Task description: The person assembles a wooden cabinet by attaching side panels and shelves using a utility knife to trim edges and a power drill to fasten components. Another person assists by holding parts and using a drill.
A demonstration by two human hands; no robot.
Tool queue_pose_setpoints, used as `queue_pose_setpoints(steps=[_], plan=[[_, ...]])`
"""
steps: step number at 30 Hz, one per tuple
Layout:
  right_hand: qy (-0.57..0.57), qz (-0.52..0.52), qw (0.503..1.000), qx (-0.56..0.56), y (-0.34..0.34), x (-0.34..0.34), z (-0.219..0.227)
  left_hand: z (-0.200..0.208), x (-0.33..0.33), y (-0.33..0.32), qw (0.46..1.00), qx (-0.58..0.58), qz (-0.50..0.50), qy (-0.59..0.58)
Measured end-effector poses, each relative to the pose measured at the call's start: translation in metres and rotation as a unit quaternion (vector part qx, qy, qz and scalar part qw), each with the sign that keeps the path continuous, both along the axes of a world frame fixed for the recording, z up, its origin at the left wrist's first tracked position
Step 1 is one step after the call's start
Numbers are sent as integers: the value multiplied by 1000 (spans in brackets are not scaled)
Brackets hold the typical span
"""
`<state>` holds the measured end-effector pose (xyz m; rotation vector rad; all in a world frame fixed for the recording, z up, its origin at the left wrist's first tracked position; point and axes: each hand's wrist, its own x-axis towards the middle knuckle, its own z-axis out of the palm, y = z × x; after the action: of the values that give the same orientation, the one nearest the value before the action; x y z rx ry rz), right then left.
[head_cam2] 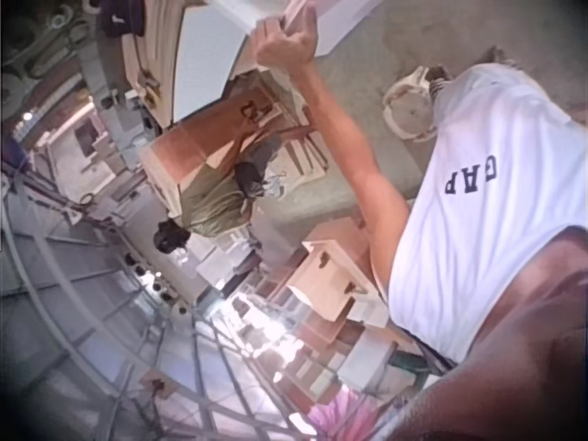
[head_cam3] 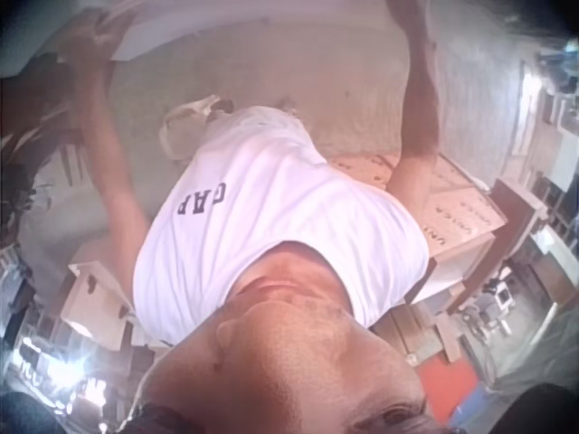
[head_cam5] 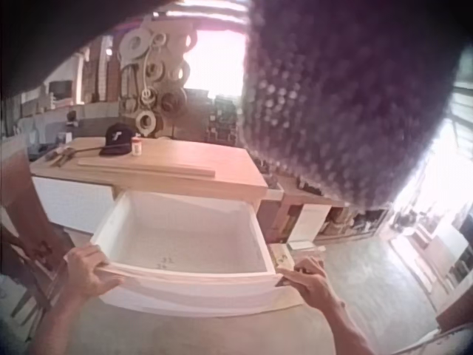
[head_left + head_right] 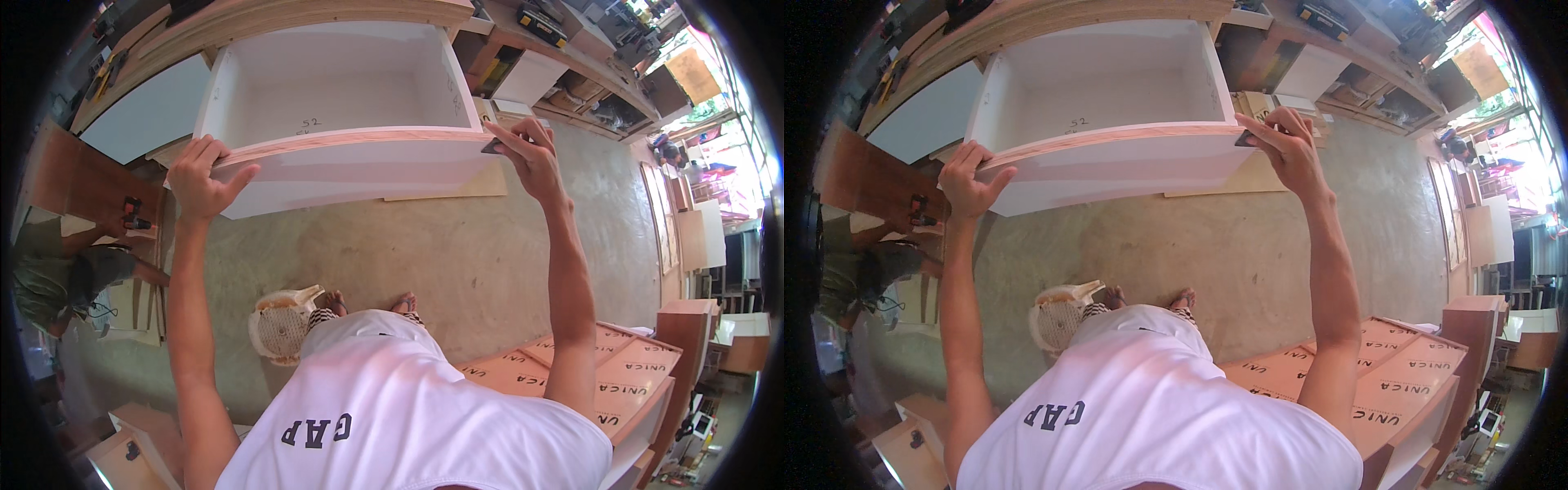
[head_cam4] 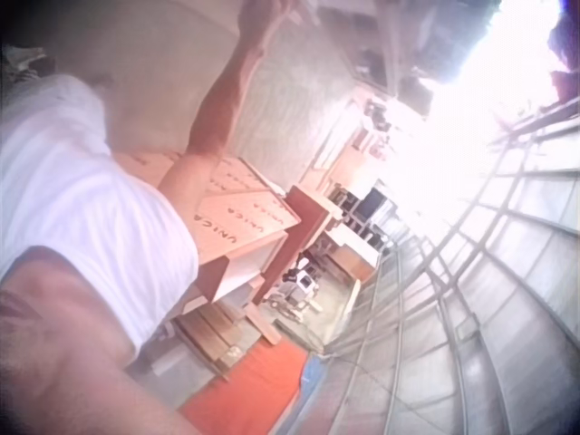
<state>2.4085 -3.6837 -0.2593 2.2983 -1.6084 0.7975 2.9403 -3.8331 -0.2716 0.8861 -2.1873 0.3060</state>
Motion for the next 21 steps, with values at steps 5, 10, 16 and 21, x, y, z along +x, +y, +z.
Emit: queue_pose_setpoints(steps=[5, 10, 16, 21], plan=[[6, 50, 999, 7, -12, 12, 4, -1, 6, -1, 999, 21, -24, 5], [21, 44, 998, 31, -16, 21, 9, -1, 6, -2, 999, 23, -21, 7], [8, 65, 997, 38, -20, 22, 14, -1, 2, -1, 999, 13, -27, 14], [21, 98, 994, 47, -35, 57, 12, 1, 1, -2, 999, 10, -35, 25]])
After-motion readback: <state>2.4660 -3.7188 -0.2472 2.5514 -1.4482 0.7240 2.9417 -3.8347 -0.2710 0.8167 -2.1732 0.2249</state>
